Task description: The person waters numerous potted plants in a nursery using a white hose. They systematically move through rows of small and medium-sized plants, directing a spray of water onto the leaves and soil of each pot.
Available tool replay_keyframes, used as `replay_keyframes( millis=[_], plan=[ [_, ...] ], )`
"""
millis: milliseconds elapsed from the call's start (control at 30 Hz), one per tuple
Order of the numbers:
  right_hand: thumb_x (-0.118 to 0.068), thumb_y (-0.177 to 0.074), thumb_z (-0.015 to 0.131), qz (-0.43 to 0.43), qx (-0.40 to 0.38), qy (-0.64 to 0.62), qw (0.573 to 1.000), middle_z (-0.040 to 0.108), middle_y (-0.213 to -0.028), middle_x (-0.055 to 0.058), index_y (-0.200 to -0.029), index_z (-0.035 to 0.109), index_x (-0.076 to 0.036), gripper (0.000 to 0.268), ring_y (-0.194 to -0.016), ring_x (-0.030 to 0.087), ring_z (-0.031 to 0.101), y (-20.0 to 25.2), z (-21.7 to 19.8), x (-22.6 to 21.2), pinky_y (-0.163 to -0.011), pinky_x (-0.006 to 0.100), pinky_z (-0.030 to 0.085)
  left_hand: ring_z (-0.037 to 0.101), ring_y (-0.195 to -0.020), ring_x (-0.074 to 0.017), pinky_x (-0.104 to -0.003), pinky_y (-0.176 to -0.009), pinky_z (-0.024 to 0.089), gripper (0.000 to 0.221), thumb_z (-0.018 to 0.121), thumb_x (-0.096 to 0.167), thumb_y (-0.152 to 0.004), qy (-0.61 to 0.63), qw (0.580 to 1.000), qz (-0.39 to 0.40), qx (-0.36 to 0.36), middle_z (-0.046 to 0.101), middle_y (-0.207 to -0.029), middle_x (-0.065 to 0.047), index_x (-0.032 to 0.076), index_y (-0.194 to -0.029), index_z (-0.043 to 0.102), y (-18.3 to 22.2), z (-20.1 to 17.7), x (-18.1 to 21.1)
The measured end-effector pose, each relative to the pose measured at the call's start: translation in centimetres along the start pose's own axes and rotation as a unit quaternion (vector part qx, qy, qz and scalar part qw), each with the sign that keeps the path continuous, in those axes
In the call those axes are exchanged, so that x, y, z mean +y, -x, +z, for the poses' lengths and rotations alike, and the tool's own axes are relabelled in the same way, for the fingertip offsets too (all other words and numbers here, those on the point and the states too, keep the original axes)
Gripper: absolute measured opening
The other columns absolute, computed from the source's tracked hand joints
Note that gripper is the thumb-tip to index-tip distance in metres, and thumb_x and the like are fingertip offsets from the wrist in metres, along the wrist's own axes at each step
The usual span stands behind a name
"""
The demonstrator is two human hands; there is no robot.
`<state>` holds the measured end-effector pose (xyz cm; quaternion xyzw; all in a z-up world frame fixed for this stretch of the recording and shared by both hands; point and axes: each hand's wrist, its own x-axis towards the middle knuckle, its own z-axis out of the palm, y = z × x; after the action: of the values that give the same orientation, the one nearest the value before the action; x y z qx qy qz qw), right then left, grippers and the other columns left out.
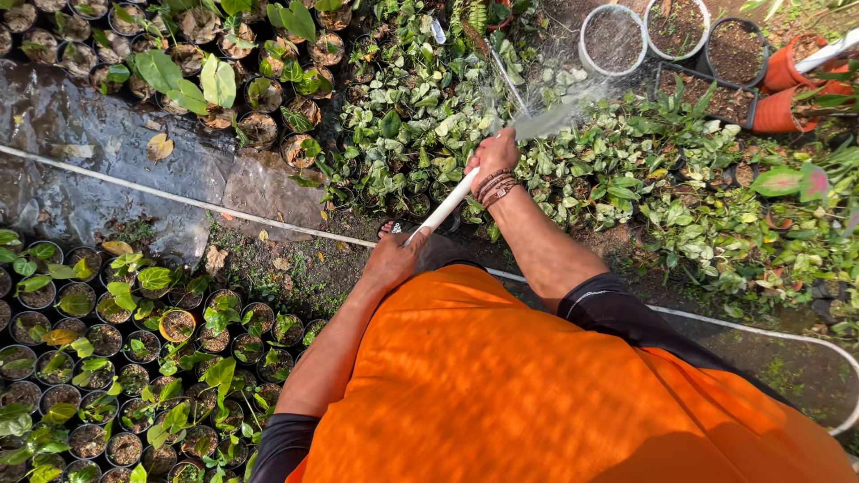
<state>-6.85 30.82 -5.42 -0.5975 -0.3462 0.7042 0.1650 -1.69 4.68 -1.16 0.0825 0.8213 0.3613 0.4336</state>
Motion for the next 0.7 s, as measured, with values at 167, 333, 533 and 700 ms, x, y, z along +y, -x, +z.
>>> replay_keyframes(
  millis=[167,333,533,700],
  plan=[
    [-0.05,-0.102,0.037,-0.005,0.019,0.0,1.0,0.037,-0.057,-0.002,-0.077,0.046,-0.012,0.046,-0.042,0.015,0.038,2.0,0.3,-1.0,-0.043,0.038,0.039,0.074,-0.093,-0.0372,-0.047,-0.085,0.055,0.071,0.05,0.069,-0.092,0.007,1.0,0.0,0.0,0.076,-0.092,-0.023,0.007,-0.114,0.077,-0.1,0.1,-0.2],
    [-0.049,-0.103,0.039,-0.008,0.02,-0.005,1.0,0.038,-0.056,-0.002,-0.075,0.046,-0.013,0.047,-0.042,0.014,0.038,2.8,0.8,-1.3,-0.041,0.036,0.039,0.071,-0.101,-0.0381,-0.046,-0.093,0.052,0.074,0.049,0.07,-0.095,-0.015,1.0,0.006,0.008,0.074,-0.097,-0.025,0.004,-0.112,0.078,-1.1,0.5,-1.1],
    [-0.044,-0.101,0.04,-0.042,-0.01,0.009,0.999,0.039,-0.056,-0.002,-0.073,0.044,-0.013,0.042,-0.039,0.014,0.037,2.4,1.2,-1.2,-0.037,0.037,0.036,0.073,-0.1,-0.0376,-0.045,-0.095,0.053,0.073,0.048,0.067,-0.094,0.01,1.0,0.011,0.001,0.075,-0.096,-0.025,0.001,-0.107,0.078,-1.0,0.4,-1.4],
    [-0.04,-0.1,0.04,-0.05,-0.024,0.014,0.998,0.04,-0.056,-0.002,-0.074,0.046,-0.012,0.038,-0.04,0.014,0.039,1.9,1.4,-0.7,-0.037,0.037,0.038,0.072,-0.093,-0.0373,-0.046,-0.089,0.053,0.071,0.05,0.067,-0.095,0.014,1.0,0.009,0.008,0.073,-0.09,-0.024,0.002,-0.106,0.077,-0.3,-0.4,-0.4]
  ],
)
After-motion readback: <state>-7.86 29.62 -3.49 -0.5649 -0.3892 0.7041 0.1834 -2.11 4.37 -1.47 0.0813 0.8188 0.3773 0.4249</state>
